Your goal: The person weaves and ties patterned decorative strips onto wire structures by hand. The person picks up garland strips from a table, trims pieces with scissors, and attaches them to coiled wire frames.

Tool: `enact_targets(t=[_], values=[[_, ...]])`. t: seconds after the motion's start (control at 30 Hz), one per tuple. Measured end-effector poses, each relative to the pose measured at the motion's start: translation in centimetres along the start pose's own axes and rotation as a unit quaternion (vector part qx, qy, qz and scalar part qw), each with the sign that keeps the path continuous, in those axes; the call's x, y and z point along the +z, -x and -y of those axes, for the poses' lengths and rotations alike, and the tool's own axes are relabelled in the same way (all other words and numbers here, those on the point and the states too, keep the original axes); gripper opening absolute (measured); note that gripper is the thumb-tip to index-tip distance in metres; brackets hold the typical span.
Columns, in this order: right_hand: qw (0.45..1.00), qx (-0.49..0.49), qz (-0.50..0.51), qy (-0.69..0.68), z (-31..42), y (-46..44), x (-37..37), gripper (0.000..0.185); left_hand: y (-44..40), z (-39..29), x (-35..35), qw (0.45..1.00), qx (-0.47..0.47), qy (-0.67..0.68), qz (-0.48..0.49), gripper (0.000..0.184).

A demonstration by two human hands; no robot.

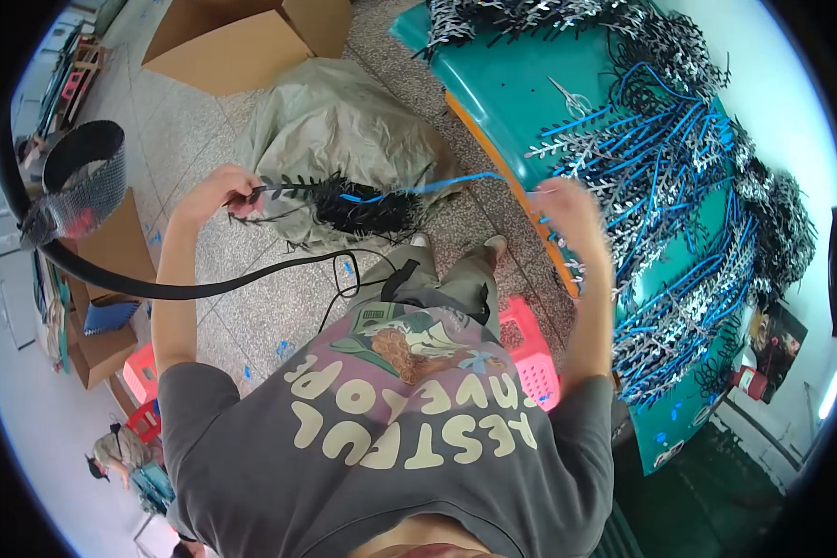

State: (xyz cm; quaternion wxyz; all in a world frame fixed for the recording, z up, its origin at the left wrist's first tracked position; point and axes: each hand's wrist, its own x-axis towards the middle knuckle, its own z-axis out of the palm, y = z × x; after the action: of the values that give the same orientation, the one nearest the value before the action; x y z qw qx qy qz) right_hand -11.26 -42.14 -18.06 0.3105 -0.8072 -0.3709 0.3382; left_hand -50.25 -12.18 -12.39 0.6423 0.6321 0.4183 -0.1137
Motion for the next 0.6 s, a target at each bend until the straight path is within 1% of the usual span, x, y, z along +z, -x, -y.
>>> enact_targets(t=[0.03,0.07,0.1,0.13,0.17,0.2,0.27,0.3,0.33,0.4,0.43,0.53,0.6], values=[[0.992,-0.057,0.109,-0.007,-2.2,-0.9,3.7,0.028,0.2,-1.0,0.5,1.0,0.011,0.0,0.001,0.026],[0.981,-0.09,0.153,0.079,-2.9,-0.9,7.0,0.041,0.6,-1.9,1.0,1.0,0.021,-0.002,0.003,0.026],[0.956,-0.123,0.162,0.211,-1.8,-1.1,9.8,0.043,0.8,-2.7,1.2,0.999,0.032,-0.004,0.006,0.026],[0.914,-0.154,0.167,0.337,-0.5,-1.4,12.6,0.045,1.1,-3.3,1.4,1.0,0.029,-0.004,0.001,0.026],[0.952,-0.221,0.087,0.191,-1.0,-2.3,16.6,0.048,1.5,-3.9,1.6,1.0,0.03,-0.007,-0.001,0.027],[0.959,-0.28,0.004,0.04,-1.5,-3.3,20.7,0.05,2.1,-4.1,1.8,0.999,0.032,-0.011,-0.004,0.028],[0.963,-0.259,-0.079,0.0,0.7,-4.2,25.6,0.047,3.2,-5.3,1.5,1.0,0.025,-0.016,-0.003,0.029],[0.963,-0.259,-0.076,-0.002,0.4,-5.0,26.8,0.047,3.8,-5.9,1.6,1.0,0.019,-0.02,-0.014,0.029],[0.971,-0.224,-0.032,-0.073,0.0,-5.7,28.2,0.042,4.5,-5.9,1.7,0.999,0.013,-0.022,-0.028,0.029],[0.963,-0.154,0.058,-0.211,-0.3,-6.9,30.7,0.033,6.0,-4.4,1.7,0.998,0.009,-0.024,-0.052,0.03],[0.962,-0.157,0.064,-0.214,-0.1,-7.2,31.3,0.033,6.7,-3.8,1.3,0.998,0.005,-0.018,-0.057,0.029],[0.923,-0.152,0.044,-0.35,-0.2,-7.8,30.8,0.018,9.5,0.5,0.3,0.997,0.008,-0.001,-0.073,0.028],[0.931,-0.144,0.059,-0.33,1.6,-8.2,26.4,0.016,10.9,6.1,-2.0,0.991,0.09,0.016,-0.101,0.029]])
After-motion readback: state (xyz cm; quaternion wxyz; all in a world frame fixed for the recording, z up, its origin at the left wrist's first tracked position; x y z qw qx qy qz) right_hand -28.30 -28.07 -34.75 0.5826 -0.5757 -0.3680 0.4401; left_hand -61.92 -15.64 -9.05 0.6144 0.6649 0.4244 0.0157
